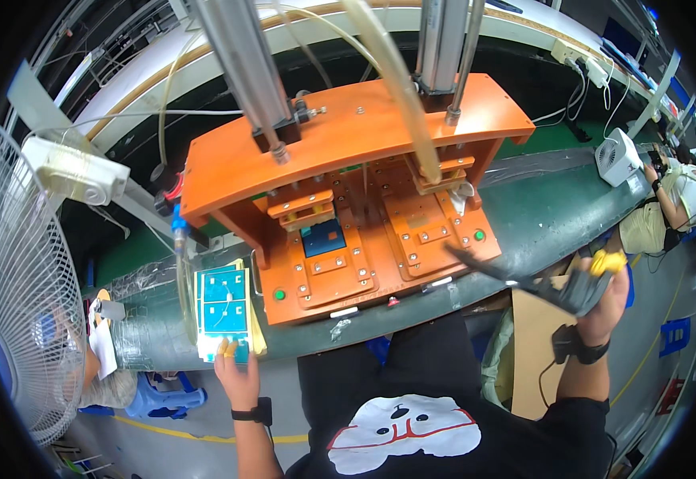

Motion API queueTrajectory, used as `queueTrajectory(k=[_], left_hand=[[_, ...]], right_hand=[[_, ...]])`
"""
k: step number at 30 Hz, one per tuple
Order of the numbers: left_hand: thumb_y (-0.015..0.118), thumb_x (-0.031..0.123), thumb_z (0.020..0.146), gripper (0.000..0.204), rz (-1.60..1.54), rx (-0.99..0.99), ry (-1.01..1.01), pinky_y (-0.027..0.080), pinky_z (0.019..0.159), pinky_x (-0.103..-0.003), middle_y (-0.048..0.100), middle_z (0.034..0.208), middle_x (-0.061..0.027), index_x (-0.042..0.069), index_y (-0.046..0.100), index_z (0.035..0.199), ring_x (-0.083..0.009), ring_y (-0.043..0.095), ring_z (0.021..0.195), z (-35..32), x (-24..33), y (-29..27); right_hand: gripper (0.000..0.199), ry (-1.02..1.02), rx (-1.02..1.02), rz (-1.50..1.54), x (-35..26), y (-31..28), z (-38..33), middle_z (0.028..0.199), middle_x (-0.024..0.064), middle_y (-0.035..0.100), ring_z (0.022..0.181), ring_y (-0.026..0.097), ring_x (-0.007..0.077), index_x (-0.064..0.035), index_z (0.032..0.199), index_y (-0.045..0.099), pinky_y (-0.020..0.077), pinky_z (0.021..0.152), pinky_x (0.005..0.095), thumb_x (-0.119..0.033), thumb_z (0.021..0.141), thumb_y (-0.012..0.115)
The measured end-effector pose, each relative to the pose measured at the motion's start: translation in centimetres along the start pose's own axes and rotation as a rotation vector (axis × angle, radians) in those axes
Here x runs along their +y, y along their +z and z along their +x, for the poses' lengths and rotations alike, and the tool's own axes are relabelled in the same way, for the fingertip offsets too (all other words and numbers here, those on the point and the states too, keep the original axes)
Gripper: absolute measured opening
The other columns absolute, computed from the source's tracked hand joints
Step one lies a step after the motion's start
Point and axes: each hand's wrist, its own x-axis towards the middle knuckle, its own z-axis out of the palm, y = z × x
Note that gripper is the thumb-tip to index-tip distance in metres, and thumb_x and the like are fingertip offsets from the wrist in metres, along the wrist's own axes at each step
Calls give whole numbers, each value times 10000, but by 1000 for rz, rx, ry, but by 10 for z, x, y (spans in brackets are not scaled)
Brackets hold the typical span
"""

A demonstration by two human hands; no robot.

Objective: Operating a pneumatic press machine to process and assemble small blue plastic components at a factory workbench.

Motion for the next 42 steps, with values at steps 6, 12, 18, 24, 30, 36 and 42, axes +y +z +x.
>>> queueTrajectory(k=[6, 12, 18, 24, 30, 36, 42], left_hand=[[791, 124, 816, 455, 24, -59, 6, 374, 1122, -524, 602, 1366, -210, 11, 648, 1233, -447, 499, 1331, -5, -9, -4], [794, 133, 806, 490, 61, -73, 49, 382, 1100, -529, 603, 1375, -188, 33, 647, 1263, -436, 499, 1328, -6, 6, -3], [798, 192, 809, 523, 97, -112, 8, 346, 1109, -525, 578, 1416, -164, 51, 644, 1288, -407, 461, 1365, -6, 17, 1], [779, 198, 827, 485, 113, -99, 14, 336, 1100, -527, 573, 1423, -167, 47, 651, 1269, -397, 459, 1365, -2, 19, 4], [722, 98, 888, 195, -173, 48, 10, 512, 772, -452, 683, 940, -200, -14, 690, 1045, -406, 641, 880, 24, 17, -6], [709, 152, 939, 206, -427, -25, -339, 544, 725, -366, 700, 926, -176, -36, 699, 1024, -297, 687, 805, 37, -11, -10], [694, 189, 962, 244, -429, -54, -375, 530, 714, -320, 722, 843, -156, -46, 699, 1026, -211, 695, 760, 49, -21, -15]], right_hand=[[317, -569, -894, -269, 29, 159, 3, 776, 79, 586, 633, 552, 267, -20, 1066, 696, 456, 578, 364, -36, 766, 798], [315, -842, -986, -485, 88, 241, 12, 760, 43, 538, 690, 553, 247, -29, 1060, 693, 468, 617, 374, -59, 751, 740], [242, -694, -1000, -685, 114, 264, 13, 851, 80, 604, 832, 594, 300, -39, 1048, 676, 508, 761, 415, -65, 808, 705], [421, -609, -860, -775, 92, 273, 11, 1196, 191, 640, 1213, 560, 387, -7, 1194, 641, 440, 1054, 492, -263, 876, 746], [730, -521, -977, -973, 93, 275, 15, 1231, 253, 644, 1257, 563, 435, 34, 1296, 592, 376, 1152, 530, -508, 836, 760], [498, -743, -755, -743, 64, 292, -24, 1207, 173, 662, 968, 653, 324, -73, 1188, 690, 517, 850, 438, -275, 755, 830], [422, -250, -1074, -402, 127, 341, -121, 1348, 179, 618, 834, 716, 300, -54, 1248, 658, 602, 687, 350, -209, 868, 755]])
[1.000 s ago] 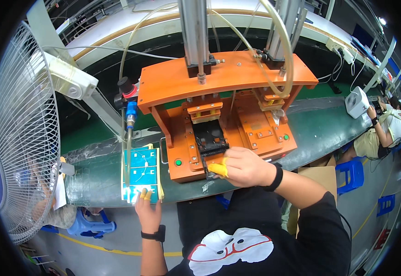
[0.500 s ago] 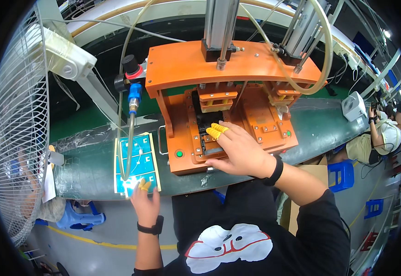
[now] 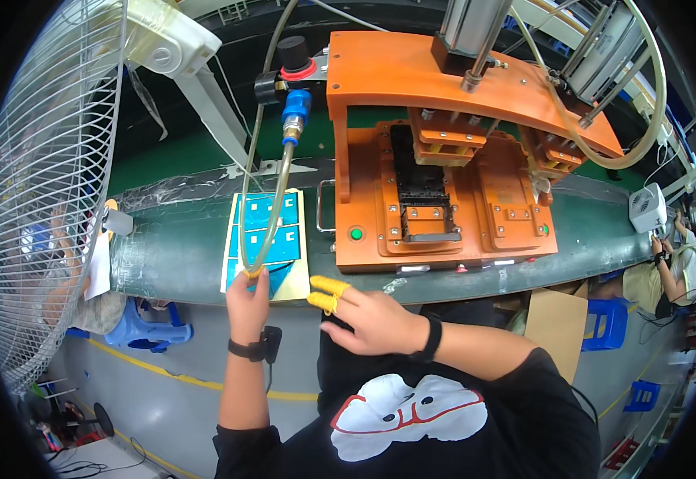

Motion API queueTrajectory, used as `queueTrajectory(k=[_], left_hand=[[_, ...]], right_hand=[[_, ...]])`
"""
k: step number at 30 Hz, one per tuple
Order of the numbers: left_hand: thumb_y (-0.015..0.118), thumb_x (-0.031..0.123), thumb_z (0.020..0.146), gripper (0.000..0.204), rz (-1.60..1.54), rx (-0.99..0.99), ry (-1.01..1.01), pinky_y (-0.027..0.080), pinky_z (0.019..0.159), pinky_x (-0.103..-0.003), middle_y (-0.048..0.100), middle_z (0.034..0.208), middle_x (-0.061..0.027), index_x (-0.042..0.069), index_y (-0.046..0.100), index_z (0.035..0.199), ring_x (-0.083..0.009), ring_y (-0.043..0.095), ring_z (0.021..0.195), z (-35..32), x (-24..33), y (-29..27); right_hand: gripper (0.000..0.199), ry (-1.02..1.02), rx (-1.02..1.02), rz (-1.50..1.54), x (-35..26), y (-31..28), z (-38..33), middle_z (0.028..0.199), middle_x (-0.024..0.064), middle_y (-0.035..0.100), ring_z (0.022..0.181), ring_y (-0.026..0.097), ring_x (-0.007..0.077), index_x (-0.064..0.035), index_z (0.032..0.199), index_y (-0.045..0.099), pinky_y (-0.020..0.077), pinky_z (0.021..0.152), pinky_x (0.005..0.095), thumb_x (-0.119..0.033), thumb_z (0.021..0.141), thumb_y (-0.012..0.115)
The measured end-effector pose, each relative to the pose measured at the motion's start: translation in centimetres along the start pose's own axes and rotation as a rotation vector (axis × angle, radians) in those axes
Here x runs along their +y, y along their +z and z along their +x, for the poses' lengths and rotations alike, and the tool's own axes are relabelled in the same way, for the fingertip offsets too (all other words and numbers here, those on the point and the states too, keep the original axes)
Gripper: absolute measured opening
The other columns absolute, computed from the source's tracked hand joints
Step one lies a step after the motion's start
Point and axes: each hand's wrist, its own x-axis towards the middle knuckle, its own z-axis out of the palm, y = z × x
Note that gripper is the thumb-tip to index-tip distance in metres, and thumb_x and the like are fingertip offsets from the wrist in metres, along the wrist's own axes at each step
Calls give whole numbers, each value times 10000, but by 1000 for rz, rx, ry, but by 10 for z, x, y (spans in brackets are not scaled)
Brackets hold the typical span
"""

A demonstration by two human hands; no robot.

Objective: Operating a pneumatic press machine to process and assemble small blue plastic components at a factory workbench.

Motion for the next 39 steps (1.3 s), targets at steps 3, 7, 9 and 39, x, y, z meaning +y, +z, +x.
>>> queueTrajectory(k=[3, 7, 9, 39], left_hand=[[669, 192, 977, 245, 6, 8, -14, 523, 708, -316, 723, 834, -131, -43, 692, 1043, -185, 687, 761, 5, -11, -8], [621, 189, 1012, 247, -122, 2, -141, 508, 676, -279, 700, 826, -69, -37, 669, 1100, -128, 648, 737, 5, -20, -14], [605, 194, 1028, 247, -232, 25, -176, 503, 655, -258, 682, 823, -40, -30, 661, 1117, -100, 625, 721, 10, -21, -13], [566, 69, 1032, 298, -538, -163, -62, 537, 651, -244, 689, 906, -73, -27, 559, 1314, -101, 627, 705, -62, 37, -61]], right_hand=[[463, -46, 282, -82, 9, 3, 12, 1411, 226, 561, 810, 718, 329, -11, 1289, 631, 600, 668, 360, -194, 874, 721], [546, 256, 265, -112, 3, -6, 12, 1506, 245, 465, 818, 718, 335, -24, 1367, 581, 601, 680, 384, -210, 873, 721], [559, 164, 160, -97, 7, 5, 7, 1500, 243, 473, 814, 718, 331, -40, 1387, 568, 600, 674, 379, -221, 878, 714], [624, 218, 63, -375, 18, -13, 6, 1385, 314, 516, 769, 729, 302, 13, 1386, 519, 602, 619, 360, -330, 896, 697]])
